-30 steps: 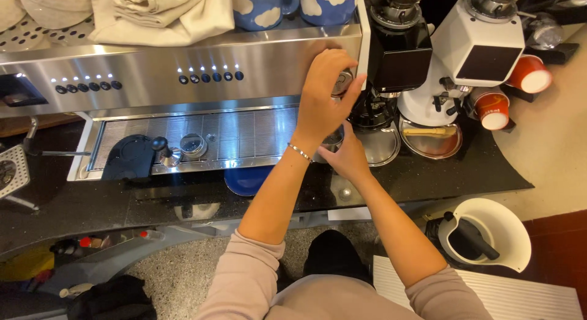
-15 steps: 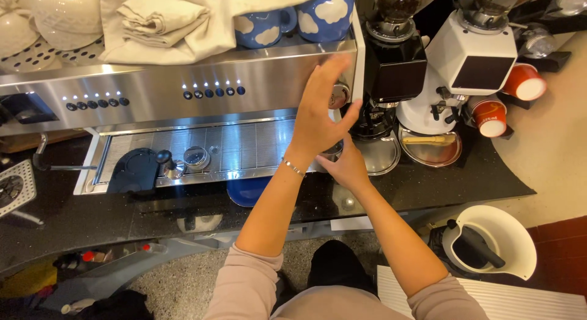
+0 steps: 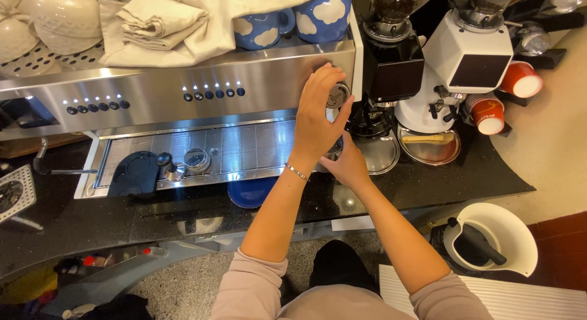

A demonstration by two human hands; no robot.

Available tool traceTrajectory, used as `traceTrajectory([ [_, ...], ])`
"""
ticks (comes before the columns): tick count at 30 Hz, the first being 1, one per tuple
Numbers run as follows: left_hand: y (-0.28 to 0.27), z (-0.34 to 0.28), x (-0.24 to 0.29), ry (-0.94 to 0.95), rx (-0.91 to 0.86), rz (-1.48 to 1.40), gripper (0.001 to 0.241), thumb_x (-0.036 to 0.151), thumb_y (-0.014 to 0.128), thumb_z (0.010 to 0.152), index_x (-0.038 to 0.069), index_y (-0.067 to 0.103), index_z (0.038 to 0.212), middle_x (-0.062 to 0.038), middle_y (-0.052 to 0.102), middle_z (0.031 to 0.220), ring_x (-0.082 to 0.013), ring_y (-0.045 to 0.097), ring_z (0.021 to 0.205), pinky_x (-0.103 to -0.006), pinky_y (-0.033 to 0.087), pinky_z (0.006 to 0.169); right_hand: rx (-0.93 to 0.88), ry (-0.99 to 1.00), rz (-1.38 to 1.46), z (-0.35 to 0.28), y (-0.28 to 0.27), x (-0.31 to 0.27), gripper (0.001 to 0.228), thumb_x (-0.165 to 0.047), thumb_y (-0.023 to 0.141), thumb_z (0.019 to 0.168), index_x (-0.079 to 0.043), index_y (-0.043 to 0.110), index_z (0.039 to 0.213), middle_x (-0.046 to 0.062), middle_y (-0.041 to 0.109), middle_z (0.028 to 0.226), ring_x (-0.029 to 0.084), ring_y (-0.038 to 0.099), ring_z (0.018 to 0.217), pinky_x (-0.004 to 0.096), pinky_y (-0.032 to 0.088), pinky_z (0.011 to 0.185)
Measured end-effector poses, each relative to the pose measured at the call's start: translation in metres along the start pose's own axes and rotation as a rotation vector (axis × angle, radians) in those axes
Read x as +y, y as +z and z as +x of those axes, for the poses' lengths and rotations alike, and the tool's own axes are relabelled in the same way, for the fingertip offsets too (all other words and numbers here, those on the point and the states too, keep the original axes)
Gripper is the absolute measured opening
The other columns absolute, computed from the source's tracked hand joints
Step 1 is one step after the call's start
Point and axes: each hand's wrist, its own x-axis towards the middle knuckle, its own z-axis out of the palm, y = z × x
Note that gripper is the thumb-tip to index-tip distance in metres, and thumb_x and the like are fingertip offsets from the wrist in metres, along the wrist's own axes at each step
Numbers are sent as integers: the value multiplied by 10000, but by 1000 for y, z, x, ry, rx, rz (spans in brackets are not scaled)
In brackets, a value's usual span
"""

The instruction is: Steam milk and prepare the espresso machine for a drink.

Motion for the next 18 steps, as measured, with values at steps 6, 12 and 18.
traceTrajectory([
  [6, 0, 1, -1, -3, 2, 16, 408, 116, 758, 944, 77, 584, 1311, -97, 611, 1386, -323, 530, 1423, -473, 390, 1255, -21, -12, 155, 8, 11, 28, 919, -279, 866, 746, -23, 338, 1454, 209, 611, 1321, 308, 619, 1234, 398, 483, 1004],
  [12, -6, 2, 6, -22, -19, 10, 398, 122, 757, 950, 87, 587, 1308, -86, 617, 1384, -318, 534, 1431, -469, 394, 1257, -58, -39, 578, -10, 15, 38, 779, -100, 758, 850, -35, 339, 1504, 172, 491, 1495, 257, 470, 1443, 377, 360, 1193],
  [18, -6, 2, 7, -37, -19, -23, 397, 127, 755, 956, 89, 582, 1310, -85, 613, 1391, -309, 534, 1431, -449, 408, 1245, -26, -167, 570, -18, 27, 53, 860, -35, 769, 870, -43, 288, 1583, 158, 465, 1540, 254, 425, 1471, 394, 365, 1182],
])
